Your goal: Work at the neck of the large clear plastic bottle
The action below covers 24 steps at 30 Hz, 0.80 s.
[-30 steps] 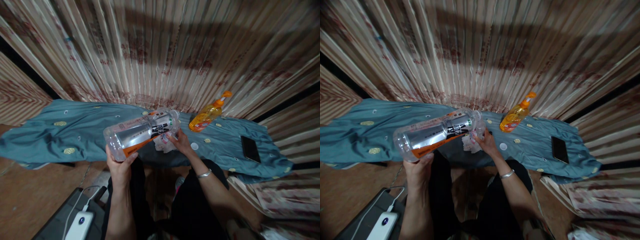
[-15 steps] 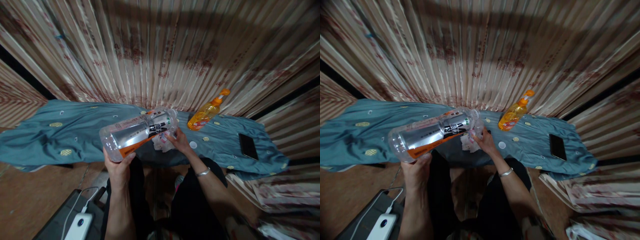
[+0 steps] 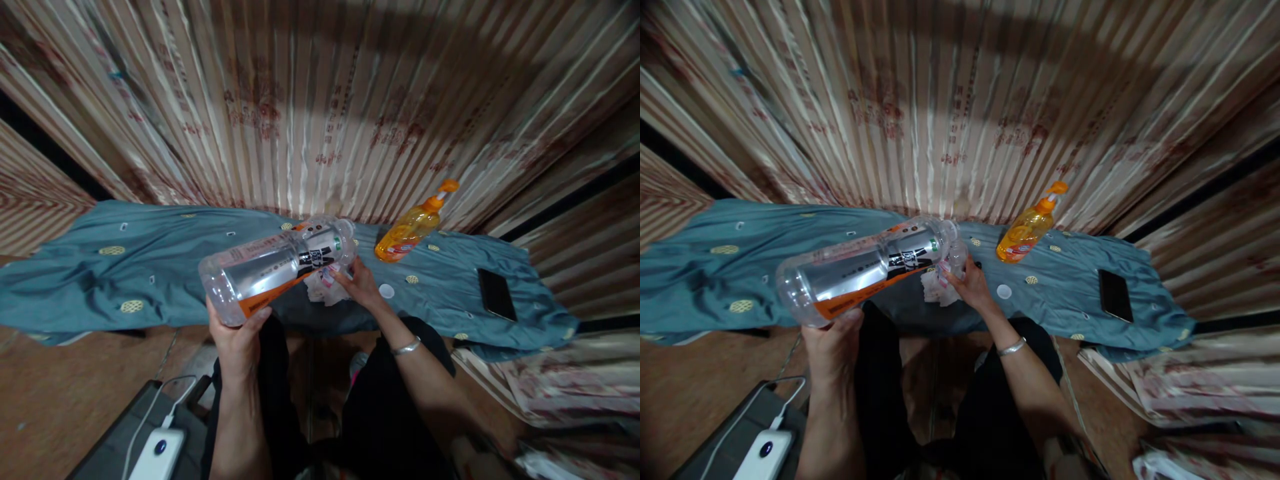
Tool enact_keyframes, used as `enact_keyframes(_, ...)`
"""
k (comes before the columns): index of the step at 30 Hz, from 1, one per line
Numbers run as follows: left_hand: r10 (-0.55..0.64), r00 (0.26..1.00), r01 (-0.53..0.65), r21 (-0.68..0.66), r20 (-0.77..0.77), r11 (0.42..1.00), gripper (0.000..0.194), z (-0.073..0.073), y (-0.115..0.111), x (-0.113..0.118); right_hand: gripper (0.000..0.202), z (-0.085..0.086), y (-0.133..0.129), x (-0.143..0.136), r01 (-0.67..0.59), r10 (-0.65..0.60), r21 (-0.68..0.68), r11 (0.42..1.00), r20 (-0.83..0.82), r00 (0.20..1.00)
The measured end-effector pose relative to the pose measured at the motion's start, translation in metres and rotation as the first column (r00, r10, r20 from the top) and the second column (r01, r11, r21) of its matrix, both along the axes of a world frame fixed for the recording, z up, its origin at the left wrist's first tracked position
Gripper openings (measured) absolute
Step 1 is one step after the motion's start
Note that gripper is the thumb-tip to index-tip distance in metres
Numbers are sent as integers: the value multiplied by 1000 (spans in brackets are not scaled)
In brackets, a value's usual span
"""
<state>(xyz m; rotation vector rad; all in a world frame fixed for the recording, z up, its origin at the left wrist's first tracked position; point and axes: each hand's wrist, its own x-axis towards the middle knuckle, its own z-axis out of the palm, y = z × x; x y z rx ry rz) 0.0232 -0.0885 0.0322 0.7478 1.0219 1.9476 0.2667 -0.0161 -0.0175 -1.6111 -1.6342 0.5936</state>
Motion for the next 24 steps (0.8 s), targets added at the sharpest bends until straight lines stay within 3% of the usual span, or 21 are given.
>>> enact_keyframes(24, -14, 999, 16, -35, 35, 999, 84, -1, -1, -3, 58, 1, -2, -1, 4, -4, 9, 1000, -32, 999)
